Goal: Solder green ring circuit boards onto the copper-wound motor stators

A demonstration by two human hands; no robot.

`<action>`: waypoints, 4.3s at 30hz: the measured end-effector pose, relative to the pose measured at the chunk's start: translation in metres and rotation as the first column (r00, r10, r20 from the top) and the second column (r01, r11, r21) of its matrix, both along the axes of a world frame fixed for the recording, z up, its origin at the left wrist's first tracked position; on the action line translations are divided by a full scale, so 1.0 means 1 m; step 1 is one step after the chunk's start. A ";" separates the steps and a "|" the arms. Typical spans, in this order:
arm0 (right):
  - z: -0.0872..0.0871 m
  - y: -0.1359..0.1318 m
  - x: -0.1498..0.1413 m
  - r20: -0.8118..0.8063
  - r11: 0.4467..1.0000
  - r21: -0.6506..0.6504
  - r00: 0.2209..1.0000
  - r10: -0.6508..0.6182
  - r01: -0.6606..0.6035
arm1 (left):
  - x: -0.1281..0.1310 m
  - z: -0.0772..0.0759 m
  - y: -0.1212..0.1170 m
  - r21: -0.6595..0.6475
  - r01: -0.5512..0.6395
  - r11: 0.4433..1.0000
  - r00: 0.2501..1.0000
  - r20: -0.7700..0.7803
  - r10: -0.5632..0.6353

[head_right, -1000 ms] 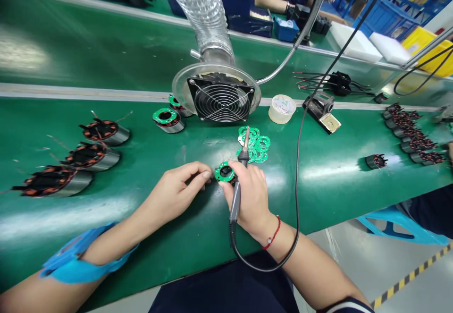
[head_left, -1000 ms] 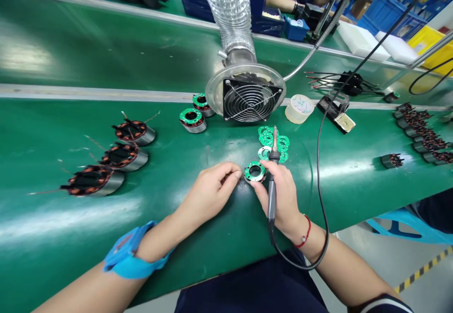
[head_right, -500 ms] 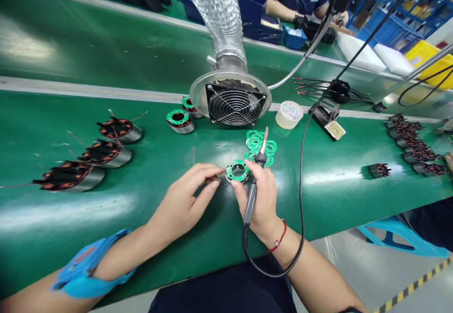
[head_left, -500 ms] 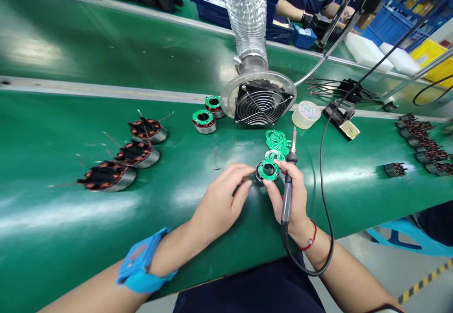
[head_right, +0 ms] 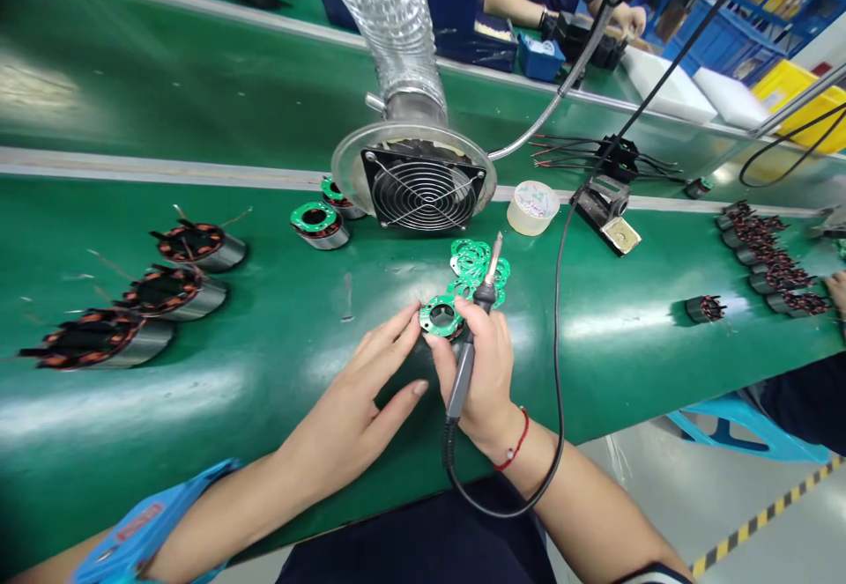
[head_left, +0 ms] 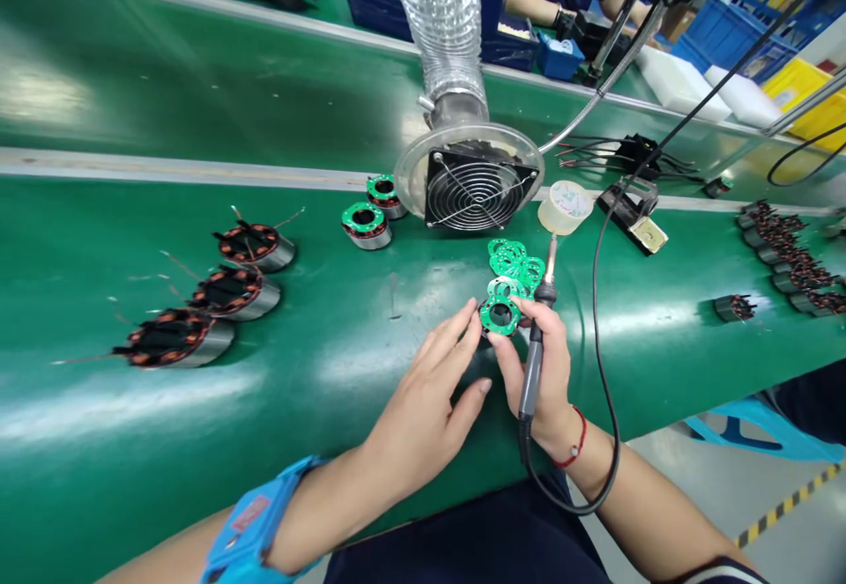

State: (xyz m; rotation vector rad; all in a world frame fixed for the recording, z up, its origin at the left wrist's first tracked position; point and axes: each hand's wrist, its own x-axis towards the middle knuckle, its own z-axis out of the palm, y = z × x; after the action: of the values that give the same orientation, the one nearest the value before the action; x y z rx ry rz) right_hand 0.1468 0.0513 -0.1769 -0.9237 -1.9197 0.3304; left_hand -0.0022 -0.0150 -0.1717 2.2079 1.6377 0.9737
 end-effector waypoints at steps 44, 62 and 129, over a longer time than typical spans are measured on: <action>0.003 -0.003 0.020 -0.009 0.921 -0.390 1.000 -0.021 0.016 | -0.120 0.064 0.155 -0.309 -0.505 0.806 0.698 -0.695 0.171; -0.029 0.029 0.033 0.130 0.999 0.015 0.991 -0.032 0.030 | -0.192 0.058 0.234 -0.362 -0.539 0.761 0.723 -0.663 0.196; 0.011 0.037 0.033 0.328 0.919 -0.241 0.865 0.380 -0.312 | -0.080 0.012 0.036 -0.529 0.123 0.840 0.970 0.242 0.011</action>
State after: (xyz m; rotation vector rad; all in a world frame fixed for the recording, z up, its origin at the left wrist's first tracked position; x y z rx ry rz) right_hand 0.1795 0.0885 -0.1664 -0.7892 -2.4480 0.5854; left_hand -0.0821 0.0214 -0.1601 1.6775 1.4935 0.6202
